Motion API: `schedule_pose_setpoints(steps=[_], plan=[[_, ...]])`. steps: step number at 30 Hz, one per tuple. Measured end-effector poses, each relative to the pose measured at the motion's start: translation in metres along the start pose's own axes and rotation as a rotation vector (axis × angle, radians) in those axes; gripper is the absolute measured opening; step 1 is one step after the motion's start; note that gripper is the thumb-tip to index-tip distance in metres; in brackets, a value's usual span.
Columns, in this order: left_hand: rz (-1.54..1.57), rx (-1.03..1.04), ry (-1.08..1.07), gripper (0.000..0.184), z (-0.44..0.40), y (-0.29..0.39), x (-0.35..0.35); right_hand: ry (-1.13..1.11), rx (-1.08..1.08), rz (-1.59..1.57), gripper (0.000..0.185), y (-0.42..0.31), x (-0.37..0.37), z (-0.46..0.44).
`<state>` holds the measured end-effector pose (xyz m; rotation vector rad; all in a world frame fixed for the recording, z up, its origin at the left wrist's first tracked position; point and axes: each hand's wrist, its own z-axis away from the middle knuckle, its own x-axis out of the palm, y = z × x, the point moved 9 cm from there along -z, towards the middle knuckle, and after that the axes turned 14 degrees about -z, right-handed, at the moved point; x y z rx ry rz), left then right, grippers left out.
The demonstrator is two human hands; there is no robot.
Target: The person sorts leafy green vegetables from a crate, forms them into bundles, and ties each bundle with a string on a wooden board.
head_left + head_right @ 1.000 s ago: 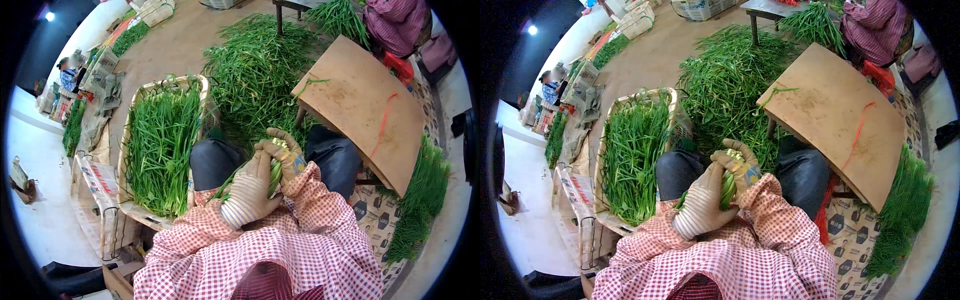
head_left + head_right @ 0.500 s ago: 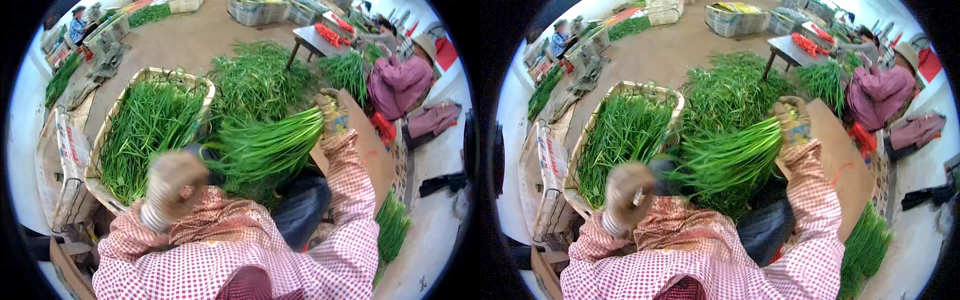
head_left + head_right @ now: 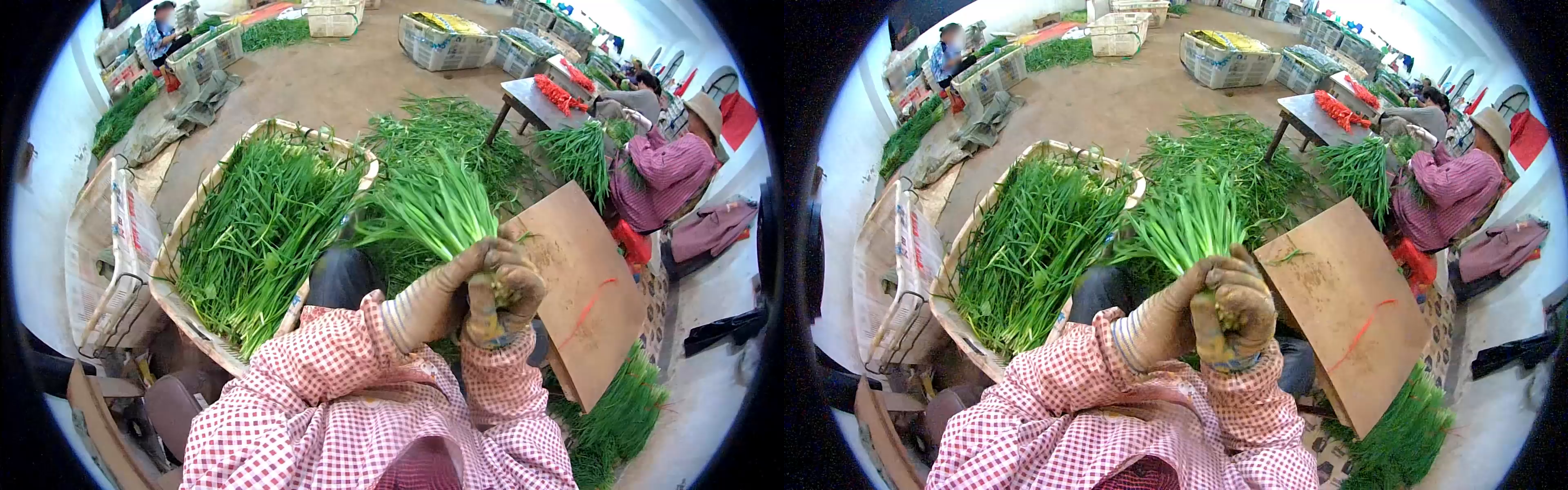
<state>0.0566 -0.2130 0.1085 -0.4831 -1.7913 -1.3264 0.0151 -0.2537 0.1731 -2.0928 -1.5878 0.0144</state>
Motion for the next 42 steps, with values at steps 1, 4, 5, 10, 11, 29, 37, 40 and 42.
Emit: schedule_pose_setpoints(steps=[1, 4, 5, 10, 11, 29, 37, 40, 42], plan=[[0.048, 0.012, 0.007, 0.059, 0.003, 0.000, -0.007, 0.031, 0.071, -0.072, 0.022, 0.004, -0.005, 0.010], [-0.109, -0.024, 0.037, 0.059, 0.008, 0.004, -0.029, 0.312, 0.517, -0.509, 0.033, 0.042, -0.032, 0.046], [-0.168, -0.045, 0.092, 0.058, 0.008, 0.001, -0.044, 0.368, 0.589, -0.544, 0.030, 0.048, -0.033, 0.053], [-0.643, 0.008, 0.432, 0.055, 0.006, 0.002, -0.117, 0.653, 0.806, -0.658, 0.020, 0.100, -0.048, 0.117], [-0.715, 0.055, 0.559, 0.055, 0.011, 0.003, -0.129, 0.685, 0.815, -0.619, 0.018, 0.101, -0.050, 0.124], [-0.053, -0.088, 0.391, 0.056, 0.040, -0.009, -0.167, -0.326, 0.629, 1.059, 0.028, 0.127, -0.180, 0.021], [-0.429, -0.035, 0.365, 0.064, 0.069, 0.023, -0.179, -0.206, 0.932, 1.077, 0.062, 0.220, -0.248, 0.045], [-0.187, -0.108, 0.393, 0.065, 0.043, 0.029, -0.173, -0.152, 1.106, 0.361, 0.076, 0.259, -0.164, 0.082], [-0.502, -0.096, 0.424, 0.065, 0.042, 0.070, -0.165, -0.329, 1.004, 0.197, 0.076, 0.236, -0.099, 0.076]])
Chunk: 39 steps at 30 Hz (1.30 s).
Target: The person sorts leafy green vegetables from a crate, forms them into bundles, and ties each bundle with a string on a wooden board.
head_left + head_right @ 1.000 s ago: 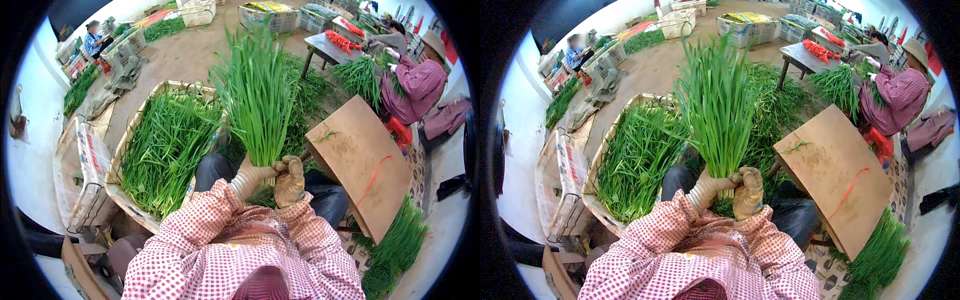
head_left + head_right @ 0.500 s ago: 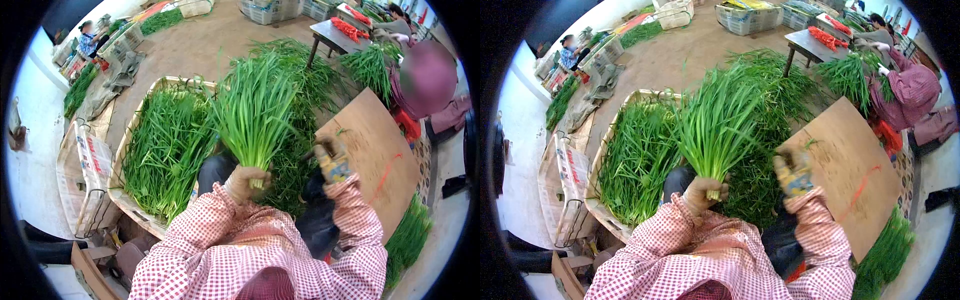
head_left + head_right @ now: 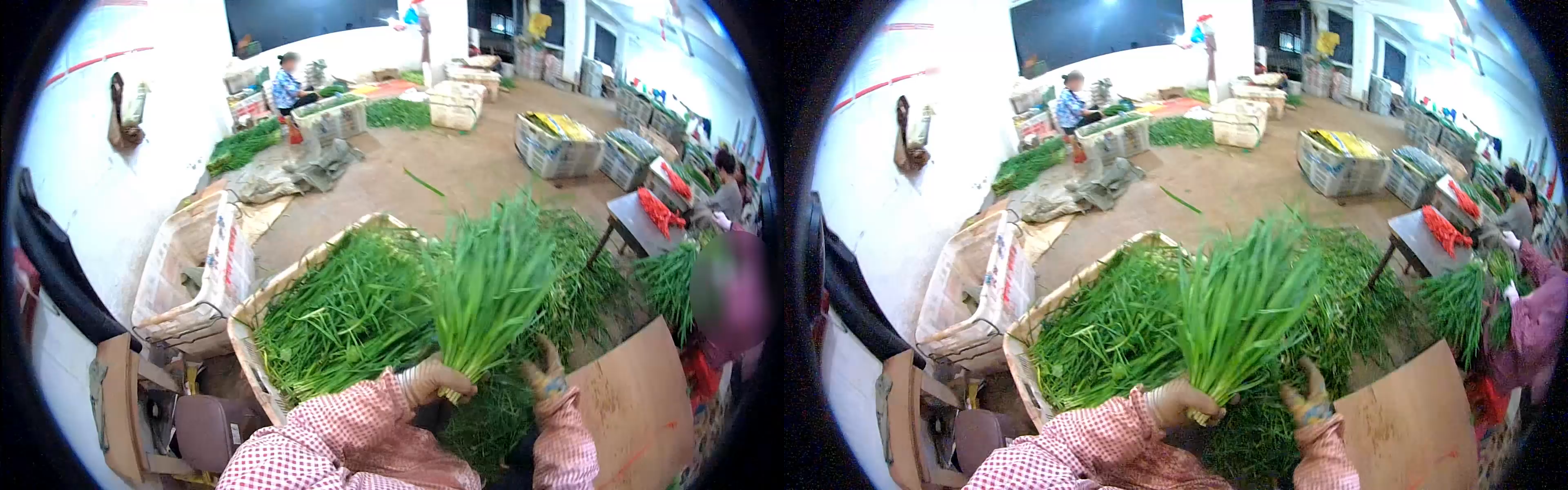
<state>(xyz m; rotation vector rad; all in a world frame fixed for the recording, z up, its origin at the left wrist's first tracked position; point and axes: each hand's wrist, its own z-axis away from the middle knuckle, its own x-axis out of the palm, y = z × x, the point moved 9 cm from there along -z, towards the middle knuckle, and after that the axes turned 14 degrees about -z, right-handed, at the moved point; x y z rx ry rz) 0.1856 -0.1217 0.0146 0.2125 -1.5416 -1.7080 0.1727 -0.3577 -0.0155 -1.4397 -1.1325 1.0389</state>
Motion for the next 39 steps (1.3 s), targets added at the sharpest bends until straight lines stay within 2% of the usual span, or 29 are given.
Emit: schedule_pose_setpoints(steps=[1, 2, 3, 4, 5, 6, 7, 9, 11, 13, 15, 19, 21, 22, 24, 26, 27, 29, 31, 33, 35, 37, 39], plan=[[-0.279, 0.027, 0.037, 0.066, 0.003, 0.022, -0.004, -0.018, -0.090, 0.375, 0.060, -0.022, 0.013, 0.009], [-0.492, -0.053, 0.139, 0.063, 0.015, 0.045, -0.010, -0.061, 0.034, 0.170, 0.054, 0.004, 0.011, 0.016], [-0.486, -0.044, 0.152, 0.063, 0.023, 0.057, -0.016, -0.102, 0.166, -0.032, 0.048, 0.028, 0.010, 0.024], [-0.919, 0.007, 0.247, 0.068, 0.033, 0.075, -0.026, -0.110, 0.167, -0.029, 0.048, 0.019, 0.014, 0.030], [-1.354, 0.059, 0.333, 0.072, 0.045, 0.091, -0.030, -0.054, 0.505, -0.473, 0.046, 0.033, 0.022, 0.048], [-1.490, 0.017, 0.324, 0.076, 0.055, 0.092, -0.035, 0.160, 0.826, -0.887, 0.043, 0.043, 0.029, 0.072], [-1.617, -0.034, 0.303, 0.079, 0.066, 0.087, -0.040, 0.187, 0.892, -1.009, 0.043, 0.042, 0.040, 0.080], [-1.796, -0.034, 0.361, 0.070, 0.074, 0.057, -0.068, 0.086, 0.805, -1.029, 0.042, 0.034, 0.059, 0.082], [-1.745, 0.061, 0.386, 0.054, 0.092, 0.036, -0.074, 0.055, 0.712, -0.995, 0.042, 0.027, 0.068, 0.084], [-1.933, 0.349, 0.414, 0.058, 0.133, 0.037, -0.050, 0.072, 0.627, -0.931, 0.042, 0.020, 0.064, 0.078], [-2.003, 0.412, 0.390, 0.068, 0.159, 0.023, -0.046, 0.130, 0.552, -0.856, 0.042, 0.017, 0.047, 0.068], [-1.961, 0.299, 0.286, 0.083, 0.186, -0.014, -0.054, 0.339, 0.446, -0.753, 0.042, 0.023, -0.026, 0.075], [-1.937, 0.257, 0.248, 0.089, 0.188, -0.027, -0.061, 0.368, 0.380, -0.856, 0.042, 0.024, -0.074, 0.076], [-1.949, 0.209, 0.216, 0.092, 0.184, -0.032, -0.068, 0.190, 0.277, -1.041, 0.038, 0.024, -0.099, 0.065], [-1.917, 0.182, 0.183, 0.096, 0.177, -0.034, -0.069, 0.024, 0.180, -1.207, 0.033, -0.003, -0.114, 0.070], [-1.882, 0.132, 0.156, 0.095, 0.171, -0.034, -0.072, 0.341, 0.333, -0.232, 0.027, -0.061, -0.128, 0.087], [-1.859, 0.082, 0.142, 0.095, 0.169, -0.037, -0.077, 0.344, 0.345, -0.230, 0.027, -0.077, -0.114, 0.092], [-1.866, 0.081, 0.121, 0.092, 0.169, -0.038, -0.077, 0.069, 0.498, -0.161, 0.025, -0.091, -0.051, 0.108], [-1.881, 0.006, 0.135, 0.090, 0.167, -0.035, -0.079, -0.165, 0.464, 0.020, 0.034, -0.118, 0.024, 0.115], [-1.879, -0.006, 0.126, 0.089, 0.168, -0.034, -0.077, -0.538, 0.381, 0.363, 0.047, -0.098, 0.076, 0.119], [-1.914, -0.035, 0.112, 0.091, 0.168, -0.035, -0.078, -0.628, 0.407, 0.566, 0.046, -0.089, 0.108, 0.122], [-1.885, -0.024, 0.129, 0.089, 0.170, -0.025, -0.072, -0.629, 0.362, 0.599, 0.047, -0.060, 0.107, 0.126], [-1.842, -0.008, 0.128, 0.087, 0.169, -0.026, -0.067, -0.503, 0.181, 0.517, 0.042, -0.056, 0.081, 0.119]])
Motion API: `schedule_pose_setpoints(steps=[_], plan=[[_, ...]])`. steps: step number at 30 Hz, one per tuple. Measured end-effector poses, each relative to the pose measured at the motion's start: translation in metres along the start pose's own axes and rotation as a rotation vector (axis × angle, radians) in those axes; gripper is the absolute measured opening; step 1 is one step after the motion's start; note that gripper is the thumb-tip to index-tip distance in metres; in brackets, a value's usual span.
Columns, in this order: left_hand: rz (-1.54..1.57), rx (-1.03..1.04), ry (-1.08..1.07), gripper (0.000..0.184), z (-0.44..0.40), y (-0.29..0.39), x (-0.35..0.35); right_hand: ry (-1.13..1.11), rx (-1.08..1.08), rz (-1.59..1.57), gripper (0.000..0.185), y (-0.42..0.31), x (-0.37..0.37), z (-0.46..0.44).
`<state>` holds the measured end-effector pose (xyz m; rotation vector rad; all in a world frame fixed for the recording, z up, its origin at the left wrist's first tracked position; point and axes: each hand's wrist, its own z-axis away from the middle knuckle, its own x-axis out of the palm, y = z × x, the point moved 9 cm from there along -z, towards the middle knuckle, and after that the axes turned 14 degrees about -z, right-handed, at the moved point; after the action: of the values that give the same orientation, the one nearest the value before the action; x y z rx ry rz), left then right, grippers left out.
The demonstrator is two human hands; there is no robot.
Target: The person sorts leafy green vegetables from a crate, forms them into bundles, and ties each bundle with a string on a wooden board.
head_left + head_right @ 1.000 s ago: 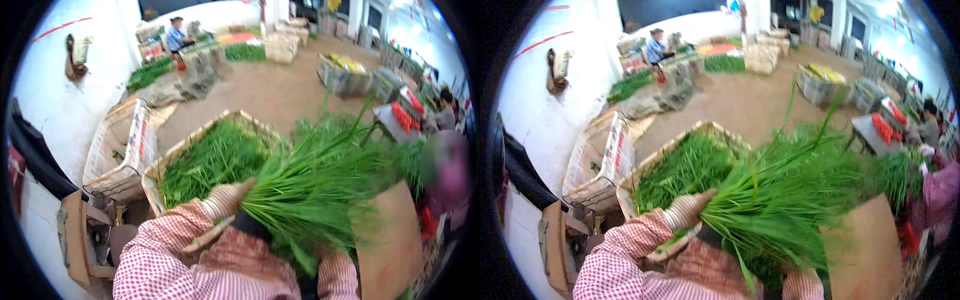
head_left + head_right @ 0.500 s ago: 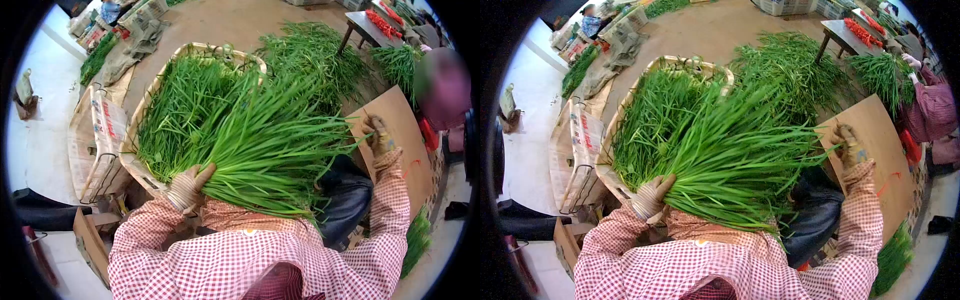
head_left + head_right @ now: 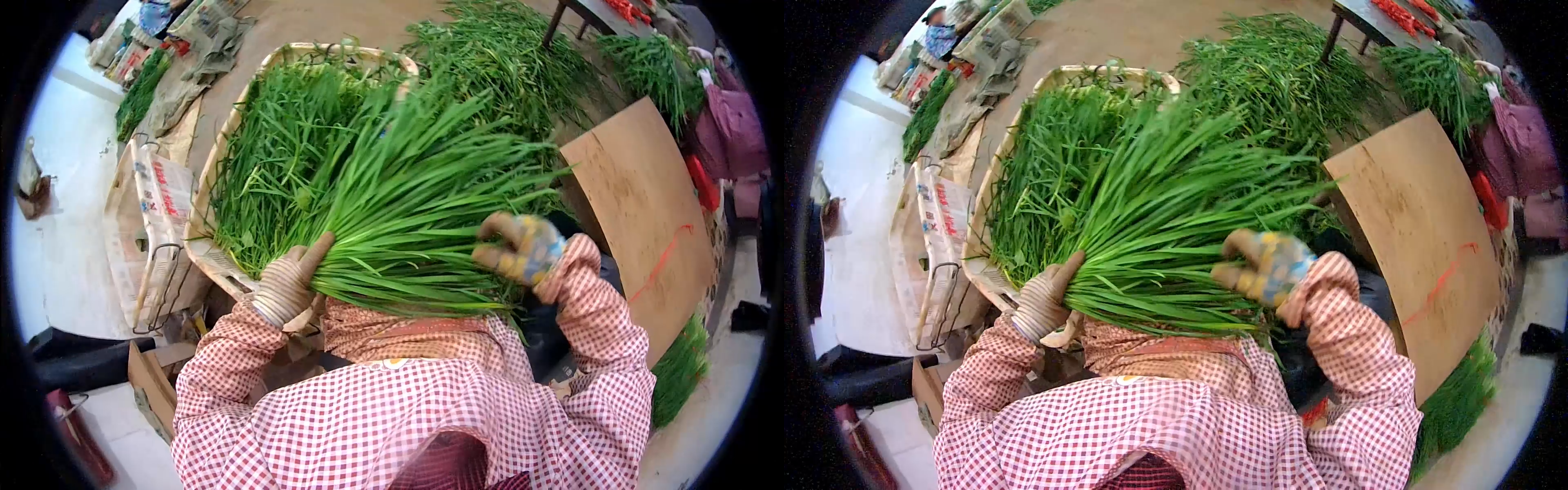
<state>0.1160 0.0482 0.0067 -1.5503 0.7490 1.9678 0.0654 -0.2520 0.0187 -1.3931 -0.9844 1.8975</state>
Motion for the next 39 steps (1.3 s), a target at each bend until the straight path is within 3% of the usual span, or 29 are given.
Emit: schedule_pose_setpoints(steps=[2, 4, 6, 7, 8, 10, 12, 16, 18, 20, 21, 24, 29, 33, 36, 37, 38, 39], plan=[[-0.038, -0.051, 0.022, 0.089, 0.000, -0.009, 0.007, 0.227, 0.090, -0.210, 0.028, 0.019, -0.039, 0.017], [-0.050, -0.072, -0.012, 0.095, -0.001, -0.014, 0.016, 0.312, 0.184, -0.213, 0.024, 0.041, -0.061, 0.038], [-0.052, -0.071, -0.027, 0.095, -0.002, -0.019, 0.023, 0.206, 0.214, -0.291, 0.024, 0.039, -0.054, 0.061], [-0.051, -0.070, -0.026, 0.095, -0.002, -0.019, 0.024, 0.130, 0.059, -0.340, 0.026, 0.024, -0.043, 0.062], [-0.055, -0.060, -0.008, 0.095, -0.002, -0.018, 0.022, -0.016, 0.078, -0.305, 0.031, 0.021, -0.026, 0.065], [-0.061, -0.043, 0.002, 0.094, -0.002, -0.016, 0.021, -0.296, 0.313, -0.033, 0.039, 0.028, 0.010, 0.072], [-0.054, -0.045, 0.035, 0.092, -0.002, -0.014, 0.016, -0.178, 0.079, -0.089, 0.052, 0.030, 0.026, 0.071], [-0.101, -0.116, -0.013, 0.088, -0.002, -0.013, 0.016, -0.056, 0.154, -0.116, 0.048, 0.017, 0.028, 0.077], [-0.099, -0.118, -0.031, 0.088, -0.004, -0.014, 0.018, -0.025, 0.036, -0.086, 0.044, 0.015, 0.039, 0.078], [-0.074, -0.126, -0.014, 0.089, -0.004, -0.015, 0.017, -0.064, -0.032, 0.160, 0.041, -0.003, 0.056, 0.066], [-0.047, -0.127, -0.031, 0.089, -0.005, -0.016, 0.018, -0.179, 0.103, 0.139, 0.040, -0.005, 0.061, 0.064], [-0.009, -0.141, -0.064, 0.088, -0.006, -0.013, 0.013, -0.251, 0.158, 0.197, 0.041, 0.010, 0.087, 0.050], [-0.056, -0.196, -0.177, 0.089, -0.009, -0.013, 0.014, -0.226, 0.133, 0.157, 0.046, -0.012, 0.093, 0.027], [-0.045, -0.184, -0.137, 0.087, -0.008, -0.007, 0.004, -0.272, 0.121, 0.097, 0.041, -0.025, 0.100, 0.015], [0.005, -0.198, -0.098, 0.084, -0.005, -0.006, -0.002, -0.117, -0.041, 0.015, 0.019, -0.032, 0.085, 0.015], [0.026, -0.169, -0.017, 0.087, -0.002, -0.011, 0.000, -0.020, -0.100, -0.062, 0.020, -0.032, 0.072, 0.018], [0.020, -0.176, -0.004, 0.087, 0.001, -0.018, 0.009, 0.155, -0.148, -0.188, 0.020, -0.025, 0.045, 0.025], [0.085, -0.111, 0.179, 0.089, 0.003, -0.020, 0.004, 0.372, -0.198, -0.347, 0.021, -0.013, 0.012, 0.039]])
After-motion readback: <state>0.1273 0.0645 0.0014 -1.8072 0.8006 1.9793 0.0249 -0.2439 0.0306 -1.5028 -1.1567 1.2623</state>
